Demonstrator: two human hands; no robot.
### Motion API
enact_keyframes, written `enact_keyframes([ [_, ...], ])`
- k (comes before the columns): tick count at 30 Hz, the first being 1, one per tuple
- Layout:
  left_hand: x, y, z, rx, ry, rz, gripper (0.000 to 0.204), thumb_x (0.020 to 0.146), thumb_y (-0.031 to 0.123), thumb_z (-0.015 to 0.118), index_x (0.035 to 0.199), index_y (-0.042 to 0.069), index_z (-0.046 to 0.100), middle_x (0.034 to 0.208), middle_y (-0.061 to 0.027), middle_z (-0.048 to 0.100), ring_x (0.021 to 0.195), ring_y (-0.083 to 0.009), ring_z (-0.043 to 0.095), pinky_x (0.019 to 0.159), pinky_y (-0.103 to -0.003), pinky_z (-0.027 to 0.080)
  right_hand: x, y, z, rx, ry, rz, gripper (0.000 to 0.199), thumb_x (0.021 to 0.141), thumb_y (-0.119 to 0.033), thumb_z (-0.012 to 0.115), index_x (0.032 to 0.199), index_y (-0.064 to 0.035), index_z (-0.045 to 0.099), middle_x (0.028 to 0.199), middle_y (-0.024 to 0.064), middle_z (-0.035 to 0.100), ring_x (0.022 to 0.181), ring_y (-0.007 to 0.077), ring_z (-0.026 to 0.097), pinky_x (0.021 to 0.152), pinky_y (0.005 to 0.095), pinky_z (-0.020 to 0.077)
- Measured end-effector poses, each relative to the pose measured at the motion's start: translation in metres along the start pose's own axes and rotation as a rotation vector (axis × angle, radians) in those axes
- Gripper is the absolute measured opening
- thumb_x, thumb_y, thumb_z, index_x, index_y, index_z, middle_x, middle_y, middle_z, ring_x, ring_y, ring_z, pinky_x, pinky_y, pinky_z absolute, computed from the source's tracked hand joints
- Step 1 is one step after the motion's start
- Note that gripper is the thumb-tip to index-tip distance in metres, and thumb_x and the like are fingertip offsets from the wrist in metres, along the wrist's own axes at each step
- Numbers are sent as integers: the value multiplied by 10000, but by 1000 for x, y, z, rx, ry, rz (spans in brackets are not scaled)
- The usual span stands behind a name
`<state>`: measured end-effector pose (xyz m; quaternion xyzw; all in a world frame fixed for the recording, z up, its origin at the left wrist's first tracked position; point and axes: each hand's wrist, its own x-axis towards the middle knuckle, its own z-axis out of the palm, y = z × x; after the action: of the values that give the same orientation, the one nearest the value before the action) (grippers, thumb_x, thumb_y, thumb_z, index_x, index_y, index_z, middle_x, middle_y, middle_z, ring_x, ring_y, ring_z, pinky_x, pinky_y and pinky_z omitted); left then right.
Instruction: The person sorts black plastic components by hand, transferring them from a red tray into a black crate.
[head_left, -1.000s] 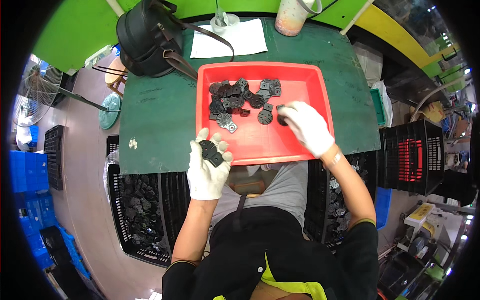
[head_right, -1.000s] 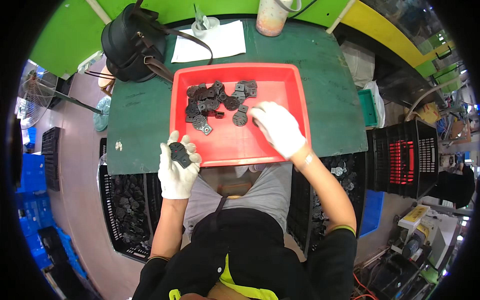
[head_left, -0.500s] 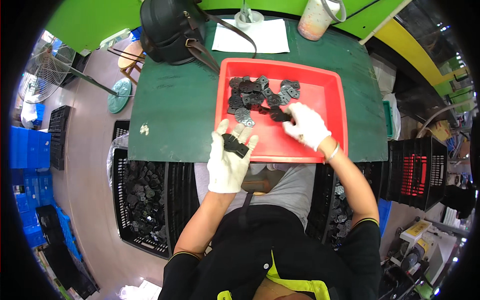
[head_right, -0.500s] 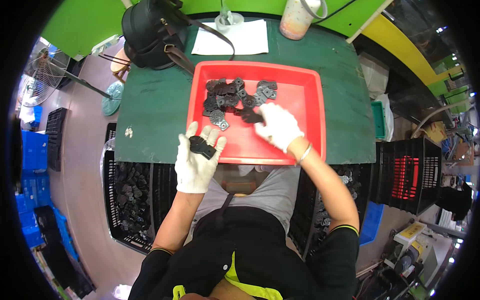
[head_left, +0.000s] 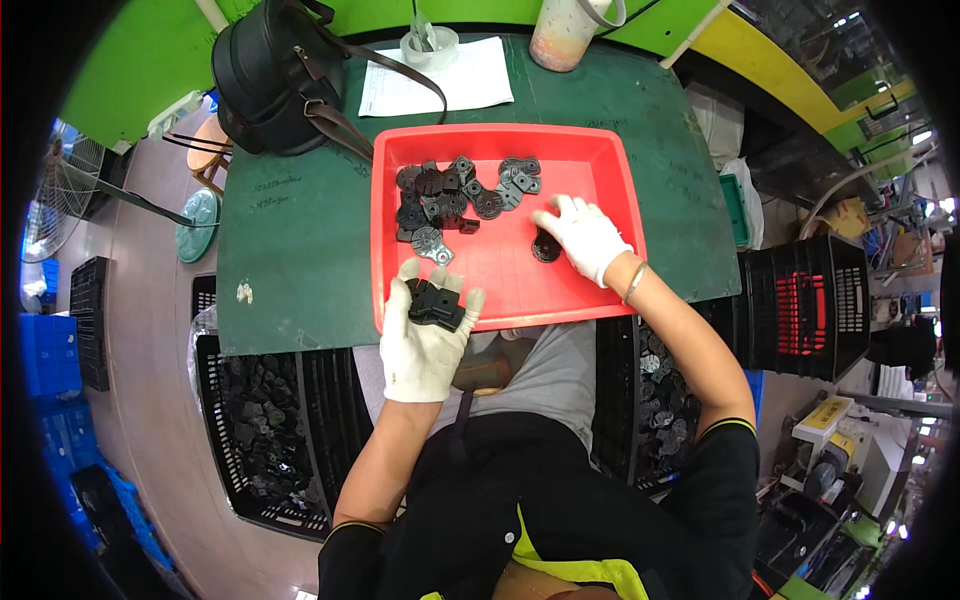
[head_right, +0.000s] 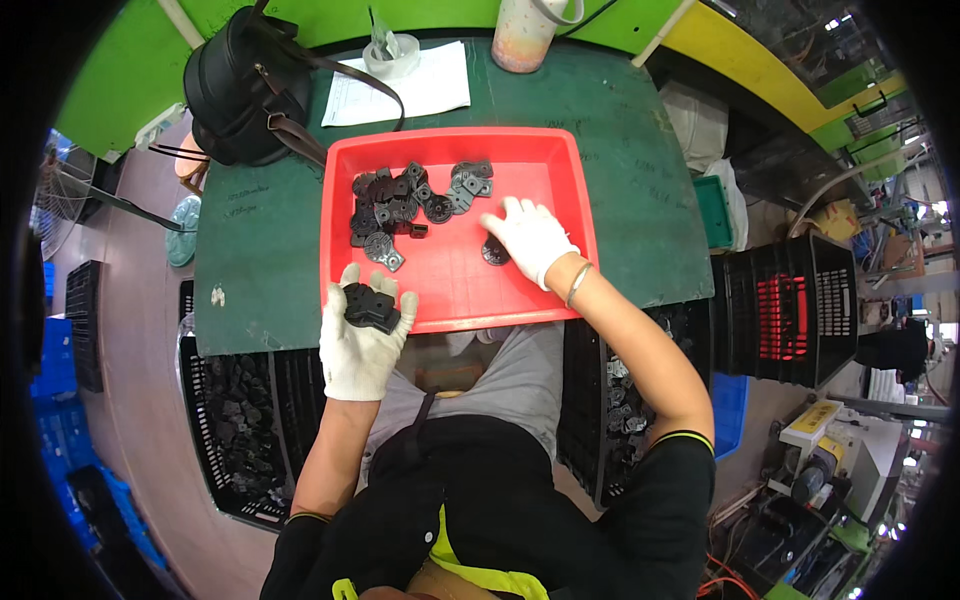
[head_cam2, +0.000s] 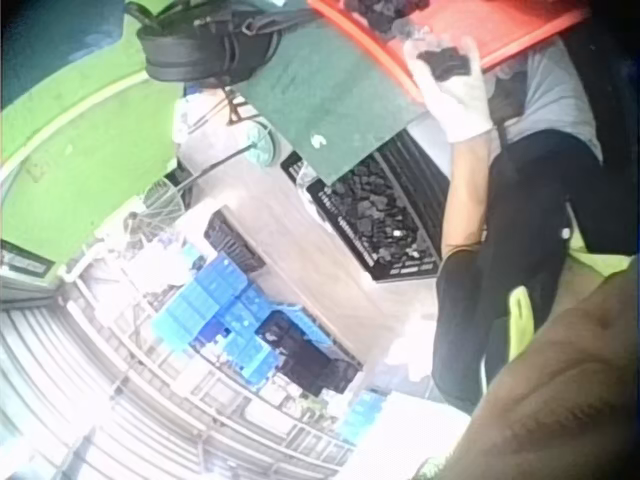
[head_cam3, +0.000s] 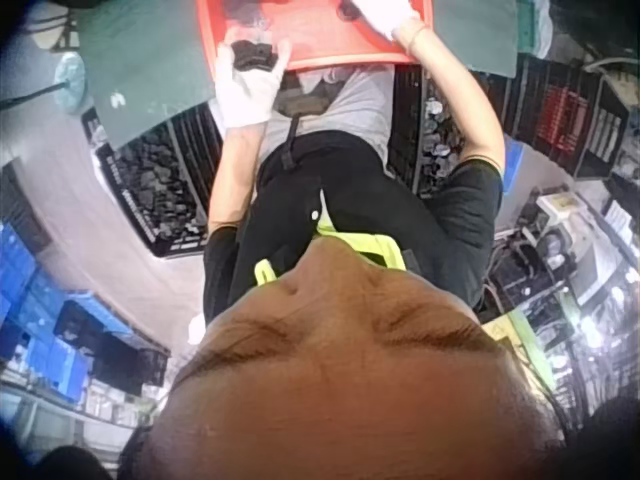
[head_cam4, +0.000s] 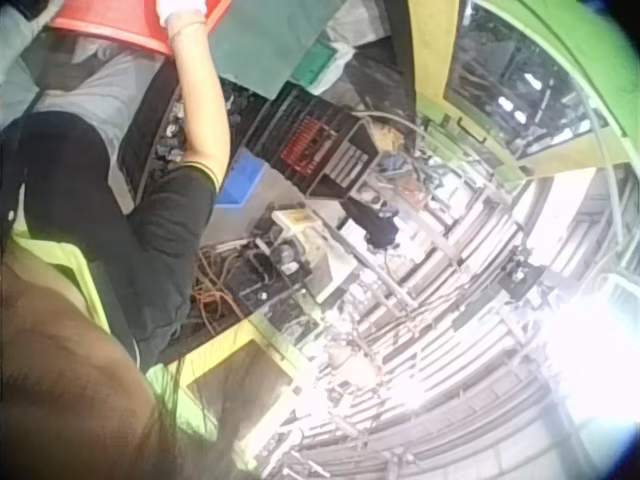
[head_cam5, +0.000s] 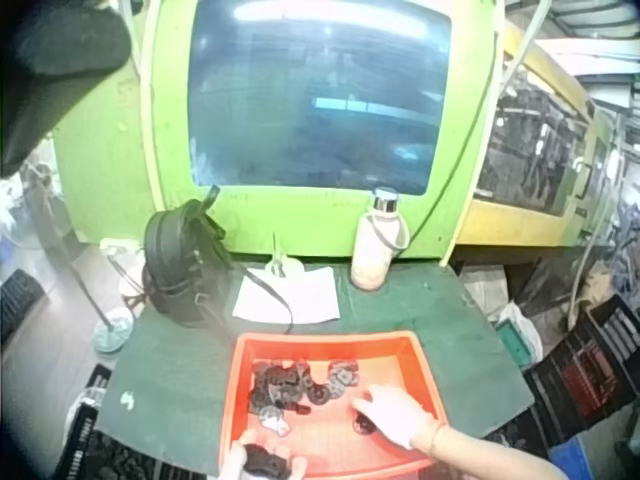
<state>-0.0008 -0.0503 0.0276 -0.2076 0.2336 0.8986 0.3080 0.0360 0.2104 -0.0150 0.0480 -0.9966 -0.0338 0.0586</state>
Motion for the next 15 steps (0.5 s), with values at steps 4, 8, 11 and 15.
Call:
enact_keyframes([
  [4,3,1,-5,-20,-10,-8,450,909,411,548,1270,162,446,1258,-127,412,1177,-265,424,997,-533,380,6,3,-2,45,-155,-94,296,834,-133,510,1120,-59,525,993,159,531,940,296,558,812,379,458],
  [8,3,3,-7,33,-59,-14,471,921,419,521,1308,171,423,1303,-137,395,1209,-272,408,1010,-523,365,8,-1,-9,630,-345,235,264,890,-177,510,1092,-7,520,1003,152,573,865,260,595,780,367,492],
  [11,4,2,-7,36,-84,-34,477,925,418,513,1321,172,413,1323,-141,386,1223,-273,400,1020,-517,354,2,-7,-18,1357,-342,447,250,932,-176,466,1064,32,508,979,133,593,790,186,605,752,323,509],
  [15,6,3,-9,27,-94,-48,494,906,434,546,1305,171,419,1291,-113,439,1158,-257,462,986,-508,386,-2,-25,-27,1746,-294,482,269,958,-199,449,1062,46,489,985,125,597,784,158,602,760,311,513],
])
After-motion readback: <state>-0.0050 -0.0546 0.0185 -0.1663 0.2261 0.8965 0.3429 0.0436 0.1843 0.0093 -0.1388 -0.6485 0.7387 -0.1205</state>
